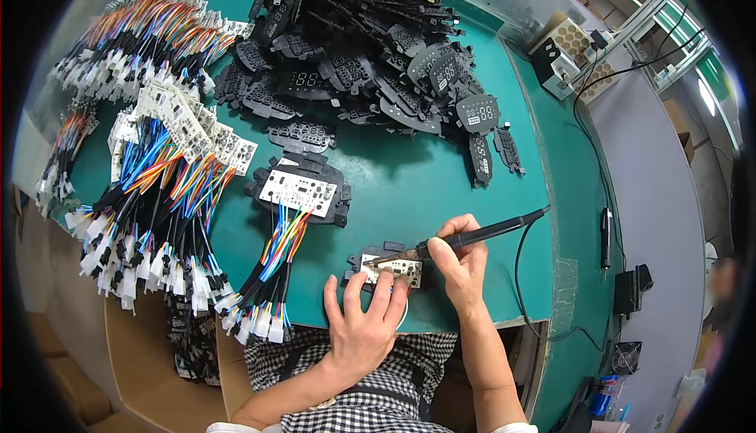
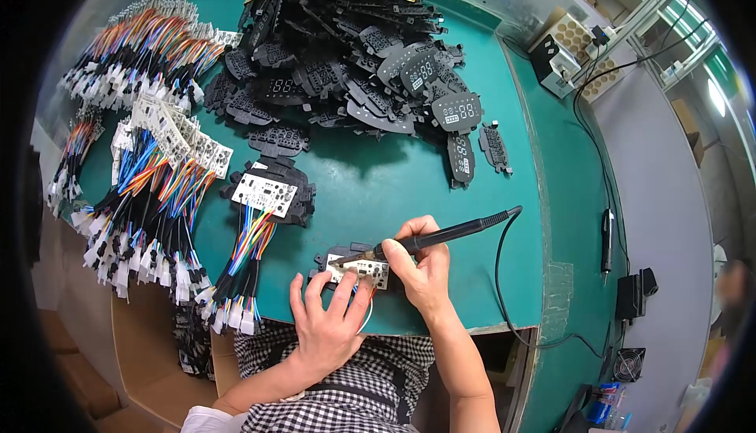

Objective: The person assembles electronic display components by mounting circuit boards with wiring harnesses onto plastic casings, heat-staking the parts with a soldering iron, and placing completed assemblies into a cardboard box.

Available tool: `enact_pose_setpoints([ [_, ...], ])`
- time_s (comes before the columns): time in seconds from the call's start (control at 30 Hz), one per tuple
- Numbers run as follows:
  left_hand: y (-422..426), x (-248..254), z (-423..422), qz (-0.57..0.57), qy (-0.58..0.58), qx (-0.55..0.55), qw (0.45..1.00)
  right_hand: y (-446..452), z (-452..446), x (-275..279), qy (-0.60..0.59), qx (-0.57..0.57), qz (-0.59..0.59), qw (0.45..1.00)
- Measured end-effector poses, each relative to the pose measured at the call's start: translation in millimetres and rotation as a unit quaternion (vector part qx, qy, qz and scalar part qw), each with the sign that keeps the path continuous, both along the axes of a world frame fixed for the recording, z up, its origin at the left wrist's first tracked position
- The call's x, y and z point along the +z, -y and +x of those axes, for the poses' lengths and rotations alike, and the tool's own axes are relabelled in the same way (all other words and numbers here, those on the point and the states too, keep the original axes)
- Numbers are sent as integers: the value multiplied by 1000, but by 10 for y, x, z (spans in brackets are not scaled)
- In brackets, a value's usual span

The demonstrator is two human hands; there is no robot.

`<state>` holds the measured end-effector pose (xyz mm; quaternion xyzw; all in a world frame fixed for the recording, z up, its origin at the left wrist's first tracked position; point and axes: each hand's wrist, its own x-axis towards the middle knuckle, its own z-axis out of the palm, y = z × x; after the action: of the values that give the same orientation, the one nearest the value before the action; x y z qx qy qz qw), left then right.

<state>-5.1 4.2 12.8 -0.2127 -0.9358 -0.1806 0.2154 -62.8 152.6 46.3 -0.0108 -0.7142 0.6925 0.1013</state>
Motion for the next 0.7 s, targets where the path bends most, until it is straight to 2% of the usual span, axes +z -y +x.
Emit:
enact_pose_setpoints([
  [0.27, 9, -59, 14, -5, -1, -14, 1000, -7, 12, -9, -1, 2, 4, 1000],
  [0.47, 69, 85, 0, -64, -11, -23, 998, -112, 26, -47, -96, -37, -123, 987],
  [0.53, 143, 264, -23, -22, 102, -99, 990, -113, 39, -30, -90, -50, -124, 987],
  [0.67, 242, 289, -140, 33, 109, -128, 985, -106, 61, -24, -77, -84, -106, 988],
  [0.7, 254, 199, -181, 94, 92, -117, 984, -110, 59, -40, -75, -84, -107, 988],
])
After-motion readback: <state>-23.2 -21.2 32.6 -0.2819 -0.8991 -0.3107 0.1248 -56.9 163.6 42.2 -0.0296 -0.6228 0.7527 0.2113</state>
